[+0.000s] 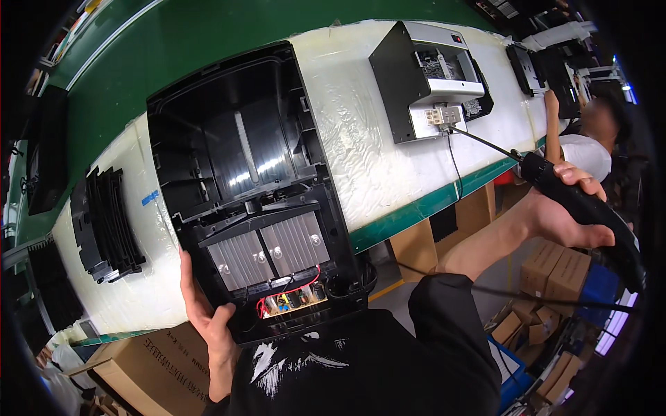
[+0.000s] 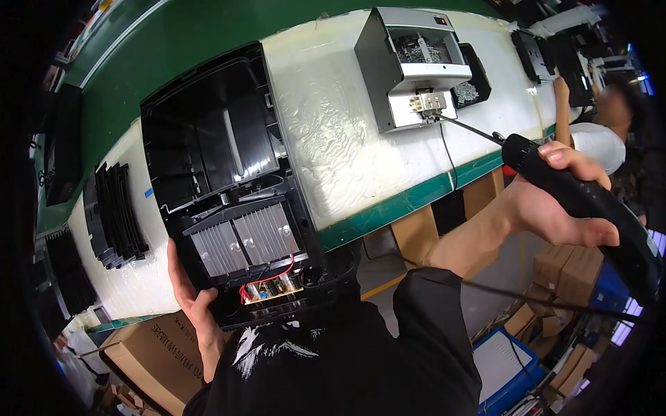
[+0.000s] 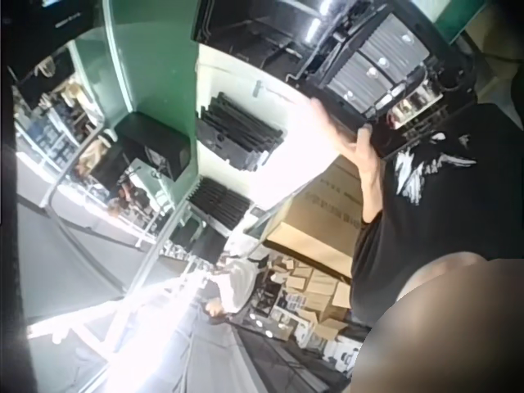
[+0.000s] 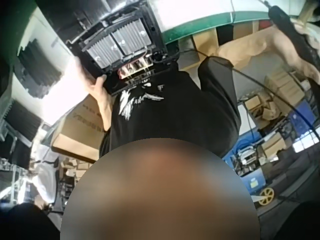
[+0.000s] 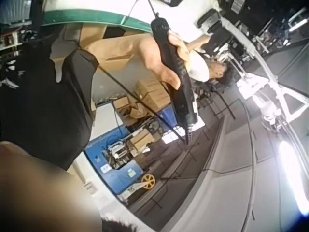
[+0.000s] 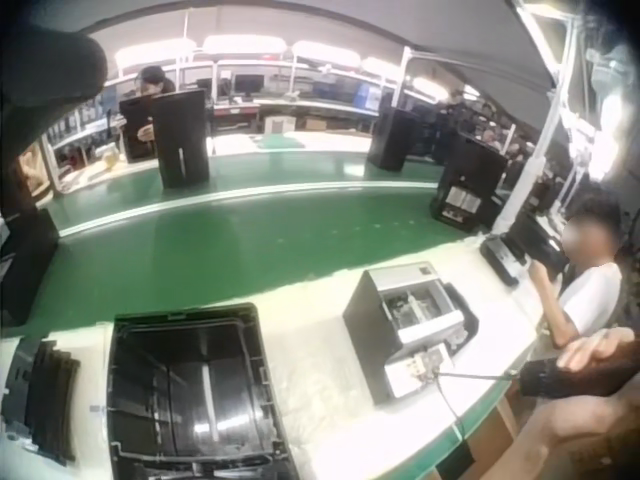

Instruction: Assembling electronic components into a housing using an electric screwdriver and connecting internal wiring.

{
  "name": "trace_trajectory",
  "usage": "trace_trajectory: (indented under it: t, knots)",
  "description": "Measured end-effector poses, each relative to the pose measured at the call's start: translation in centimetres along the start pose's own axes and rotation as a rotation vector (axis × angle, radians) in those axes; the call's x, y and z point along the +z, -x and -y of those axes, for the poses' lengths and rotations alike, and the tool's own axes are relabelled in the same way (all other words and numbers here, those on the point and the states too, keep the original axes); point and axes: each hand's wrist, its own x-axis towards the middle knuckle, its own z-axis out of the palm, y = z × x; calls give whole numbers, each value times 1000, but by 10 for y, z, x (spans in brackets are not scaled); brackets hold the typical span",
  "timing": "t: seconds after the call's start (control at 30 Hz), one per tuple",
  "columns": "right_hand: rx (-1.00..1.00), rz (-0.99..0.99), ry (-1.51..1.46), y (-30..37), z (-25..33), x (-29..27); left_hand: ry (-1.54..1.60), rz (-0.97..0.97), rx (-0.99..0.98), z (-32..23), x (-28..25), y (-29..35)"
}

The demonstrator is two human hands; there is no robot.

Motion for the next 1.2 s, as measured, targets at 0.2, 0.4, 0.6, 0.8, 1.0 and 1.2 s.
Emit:
trace_trajectory:
  t: [0.2,0.4,0.6,0.8,1.0,1.2]
  knots:
    - [98,294,-108,-1,-15,-1,57,-31,116,16,-10,3]
    - [500,427,-290,-56,-54,36,34,-93,212,6,17,-9]
    - [341,398,68,-60,-80,100,178,-133,302,4,42,-39]
    - [441,441,-53,-21,-35,72,214,-83,305,9,44,-47]
    - [497,444,-589,-89,66,-54,177,-60,355,12,34,-49]
    - [305,434,-1061,21,119,55,127,-72,344,11,41,-50]
